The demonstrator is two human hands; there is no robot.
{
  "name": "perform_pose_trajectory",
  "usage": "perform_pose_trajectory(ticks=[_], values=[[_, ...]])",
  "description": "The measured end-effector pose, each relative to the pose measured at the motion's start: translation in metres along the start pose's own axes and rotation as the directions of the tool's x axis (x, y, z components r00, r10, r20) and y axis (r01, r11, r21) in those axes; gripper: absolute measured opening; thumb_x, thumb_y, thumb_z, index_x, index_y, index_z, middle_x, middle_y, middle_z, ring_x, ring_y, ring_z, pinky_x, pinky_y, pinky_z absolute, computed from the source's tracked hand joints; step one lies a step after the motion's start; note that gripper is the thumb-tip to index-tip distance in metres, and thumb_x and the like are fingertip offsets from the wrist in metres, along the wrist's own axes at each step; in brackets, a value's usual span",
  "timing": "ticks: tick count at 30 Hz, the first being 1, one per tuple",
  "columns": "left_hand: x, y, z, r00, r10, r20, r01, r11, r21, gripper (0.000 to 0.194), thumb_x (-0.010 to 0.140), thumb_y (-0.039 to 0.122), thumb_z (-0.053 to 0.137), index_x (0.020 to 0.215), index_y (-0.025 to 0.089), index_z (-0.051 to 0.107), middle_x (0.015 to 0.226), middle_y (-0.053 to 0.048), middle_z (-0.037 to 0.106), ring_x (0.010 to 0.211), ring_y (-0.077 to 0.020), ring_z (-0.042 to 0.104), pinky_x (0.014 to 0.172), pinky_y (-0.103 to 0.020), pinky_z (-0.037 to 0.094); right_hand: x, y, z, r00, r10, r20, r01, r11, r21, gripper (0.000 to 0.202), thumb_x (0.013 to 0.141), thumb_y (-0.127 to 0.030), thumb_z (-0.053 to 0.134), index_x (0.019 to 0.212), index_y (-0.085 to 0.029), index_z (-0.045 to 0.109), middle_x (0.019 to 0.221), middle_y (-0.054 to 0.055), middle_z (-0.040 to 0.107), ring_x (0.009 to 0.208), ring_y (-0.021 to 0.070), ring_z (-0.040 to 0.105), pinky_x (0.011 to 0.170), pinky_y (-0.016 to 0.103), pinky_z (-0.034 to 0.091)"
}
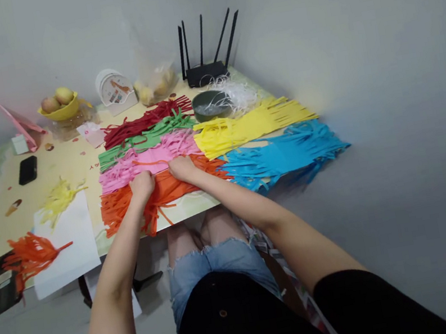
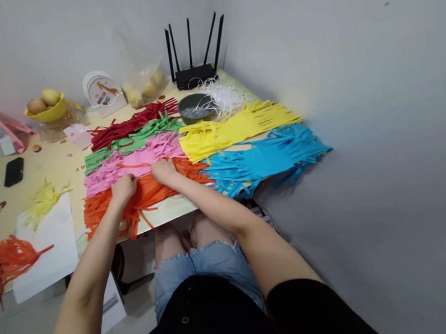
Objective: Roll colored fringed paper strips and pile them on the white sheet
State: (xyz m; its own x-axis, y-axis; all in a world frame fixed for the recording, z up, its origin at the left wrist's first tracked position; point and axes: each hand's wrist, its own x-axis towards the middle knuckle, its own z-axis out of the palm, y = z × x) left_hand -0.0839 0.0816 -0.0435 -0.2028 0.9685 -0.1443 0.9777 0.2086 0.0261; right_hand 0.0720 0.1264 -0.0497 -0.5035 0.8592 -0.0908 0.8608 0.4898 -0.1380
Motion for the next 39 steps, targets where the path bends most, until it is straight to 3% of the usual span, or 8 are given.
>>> perform_pose_trajectory(ticks=[7,10,13,16,22,29,39], values=[[-0.005,0.006,0.004,0.998,0.031,-0.062,-0.029,0.999,0.031,0.037,0.098,0.023,0.037,0.121,0.012,0.064,0.115,-0.024,0.069,0.112,-0.036,0.064,0.094,-0.052,0.045,0.0,-0.002,0.003,0.999,-0.014,-0.048,0.012,0.999,-0.032,0.042,0.103,-0.013,0.029,0.133,-0.004,0.057,0.118,0.028,0.068,0.113,0.03,0.066,0.094,0.046,0.049],[-0.012,0.008,0.004,0.982,0.163,-0.097,-0.157,0.985,0.07,0.042,0.098,0.016,0.028,0.125,0.015,0.061,0.124,-0.021,0.064,0.123,-0.0339,0.057,0.101,-0.051,0.039,-0.007,-0.002,0.001,0.984,-0.16,-0.077,0.155,0.986,-0.065,0.042,0.104,-0.014,0.028,0.135,-0.01,0.056,0.133,0.025,0.061,0.126,0.0306,0.055,0.1,0.048,0.045],[-0.017,0.006,0.004,0.955,0.29,-0.063,-0.283,0.954,0.1,0.039,0.097,0.015,0.031,0.115,0.014,0.066,0.121,-0.02,0.065,0.124,-0.0335,0.054,0.102,-0.049,0.037,-0.012,0.001,-0.001,0.946,-0.322,-0.048,0.317,0.944,-0.088,0.038,0.103,-0.016,0.034,0.126,-0.011,0.064,0.138,0.019,0.059,0.129,0.028,0.05,0.104,0.043,0.042],[-0.022,0.003,0.005,0.941,0.337,-0.043,-0.33,0.936,0.119,0.037,0.094,0.012,0.036,0.118,0.012,0.064,0.12,-0.021,0.064,0.12,-0.0343,0.055,0.1,-0.049,0.037,-0.012,0.005,0.0,0.936,-0.351,-0.03,0.346,0.932,-0.104,0.039,0.103,-0.013,0.032,0.127,-0.006,0.062,0.132,0.021,0.061,0.124,0.0297,0.052,0.103,0.045,0.042],[-0.022,0.001,0.007,0.955,0.284,-0.081,-0.274,0.955,0.109,0.04,0.093,0.009,0.035,0.122,0.014,0.061,0.121,-0.019,0.064,0.117,-0.0342,0.058,0.097,-0.05,0.04,-0.003,0.009,0.005,0.959,-0.28,-0.045,0.274,0.957,-0.097,0.039,0.102,-0.015,0.033,0.127,-0.007,0.062,0.13,0.021,0.061,0.121,0.0305,0.055,0.099,0.044,0.044],[-0.001,-0.003,0.004,0.986,0.159,-0.053,-0.157,0.987,0.036,0.034,0.096,0.03,0.043,0.109,0.016,0.071,0.115,-0.017,0.071,0.112,-0.0327,0.065,0.09,-0.044,0.048,0.007,0.012,0.009,0.98,-0.195,-0.04,0.191,0.979,-0.072,0.042,0.101,-0.011,0.029,0.128,-0.003,0.06,0.127,0.025,0.061,0.12,0.0307,0.056,0.095,0.042,0.048],[0.008,0.001,0.007,0.992,0.117,-0.051,-0.118,0.993,-0.009,0.035,0.095,0.02,0.041,0.117,0.011,0.068,0.117,-0.023,0.069,0.117,-0.0361,0.062,0.096,-0.051,0.045,0.009,-0.003,0.007,0.985,-0.161,-0.057,0.158,0.986,-0.053,0.044,0.101,-0.009,0.026,0.131,-0.001,0.057,0.129,0.027,0.061,0.122,0.0325,0.055,0.101,0.047,0.043]])
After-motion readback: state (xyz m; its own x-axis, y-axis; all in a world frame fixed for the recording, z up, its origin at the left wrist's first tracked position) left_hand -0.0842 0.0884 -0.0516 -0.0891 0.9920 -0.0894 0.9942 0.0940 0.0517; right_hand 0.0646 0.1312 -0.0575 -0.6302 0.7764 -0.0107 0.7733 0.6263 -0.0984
